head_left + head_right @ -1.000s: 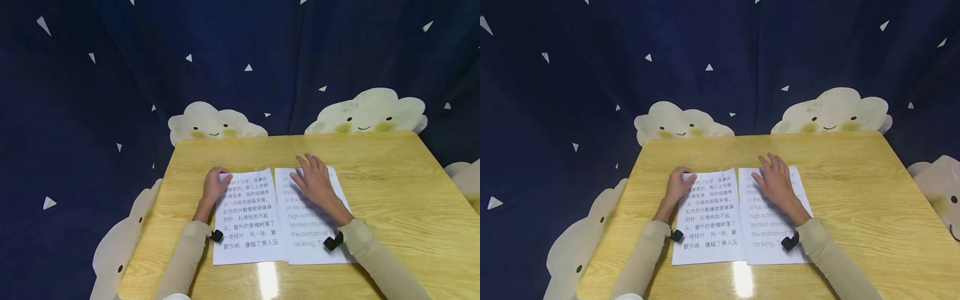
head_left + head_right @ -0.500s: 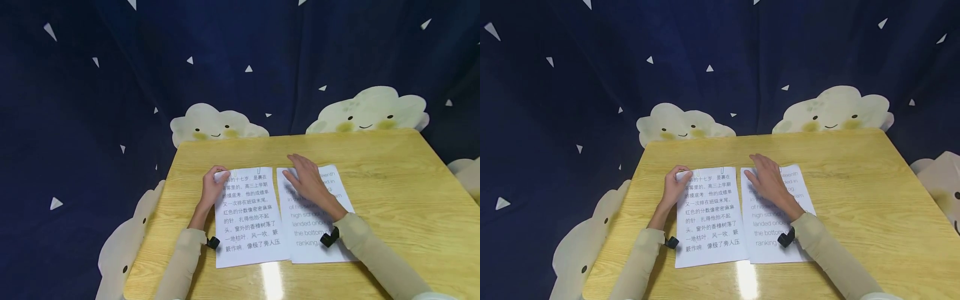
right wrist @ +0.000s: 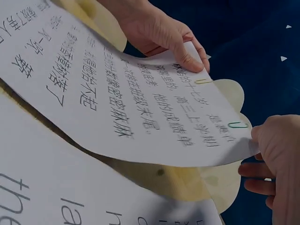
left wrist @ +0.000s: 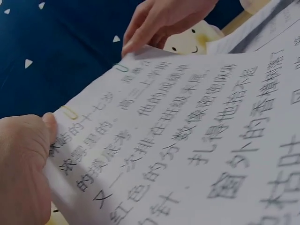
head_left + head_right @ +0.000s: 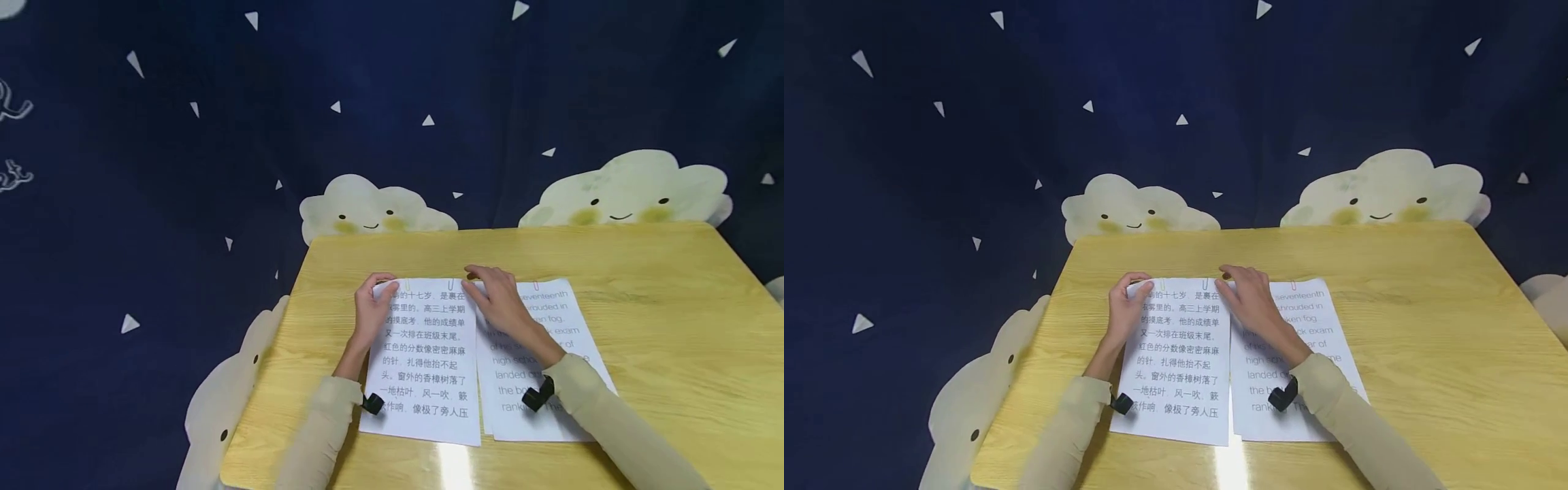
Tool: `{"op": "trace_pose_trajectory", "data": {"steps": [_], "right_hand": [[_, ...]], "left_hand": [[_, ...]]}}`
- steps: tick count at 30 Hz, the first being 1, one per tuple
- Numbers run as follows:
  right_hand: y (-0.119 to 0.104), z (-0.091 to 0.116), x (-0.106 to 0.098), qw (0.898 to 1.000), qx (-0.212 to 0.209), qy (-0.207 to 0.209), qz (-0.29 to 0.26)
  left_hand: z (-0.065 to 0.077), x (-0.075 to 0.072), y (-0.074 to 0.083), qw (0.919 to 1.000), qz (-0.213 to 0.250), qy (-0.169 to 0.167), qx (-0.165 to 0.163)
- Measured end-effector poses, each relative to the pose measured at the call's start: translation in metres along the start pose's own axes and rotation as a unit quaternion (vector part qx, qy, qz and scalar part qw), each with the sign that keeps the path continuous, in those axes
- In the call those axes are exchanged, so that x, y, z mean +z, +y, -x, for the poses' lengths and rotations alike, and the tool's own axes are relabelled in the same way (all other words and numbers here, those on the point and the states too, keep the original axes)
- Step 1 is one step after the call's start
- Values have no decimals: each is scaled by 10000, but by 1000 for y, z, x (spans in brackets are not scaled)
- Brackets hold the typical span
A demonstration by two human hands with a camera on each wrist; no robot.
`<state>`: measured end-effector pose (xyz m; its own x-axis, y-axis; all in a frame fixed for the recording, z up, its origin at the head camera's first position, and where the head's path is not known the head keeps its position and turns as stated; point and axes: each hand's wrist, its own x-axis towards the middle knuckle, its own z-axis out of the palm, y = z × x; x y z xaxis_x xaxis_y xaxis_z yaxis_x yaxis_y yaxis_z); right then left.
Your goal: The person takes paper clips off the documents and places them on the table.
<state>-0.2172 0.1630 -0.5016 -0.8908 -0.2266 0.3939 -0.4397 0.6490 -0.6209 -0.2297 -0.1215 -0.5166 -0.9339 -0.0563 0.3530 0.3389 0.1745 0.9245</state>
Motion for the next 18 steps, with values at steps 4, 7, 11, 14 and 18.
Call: {"op": "trace_pose_trajectory", "data": {"steps": [4, 7, 11, 14, 18], "right_hand": [[7, 9, -6, 9988, 347, -6, -356], [11, 10, -6, 9956, 522, 16, -776], [14, 5, -6, 9926, 357, 213, -1138], [14, -3, -11, 9907, 241, 354, -1291], [12, -14, -18, 9877, 296, 436, -1472]], "left_hand": [[4, 20, 0, 9994, 306, -28, -159], [3, 27, 0, 9985, 512, -64, -156], [3, 27, -4, 9950, 804, -483, -348], [4, 25, -8, 9881, 1032, -843, -773], [5, 22, -9, 9833, 1063, -1042, -1048]]}}
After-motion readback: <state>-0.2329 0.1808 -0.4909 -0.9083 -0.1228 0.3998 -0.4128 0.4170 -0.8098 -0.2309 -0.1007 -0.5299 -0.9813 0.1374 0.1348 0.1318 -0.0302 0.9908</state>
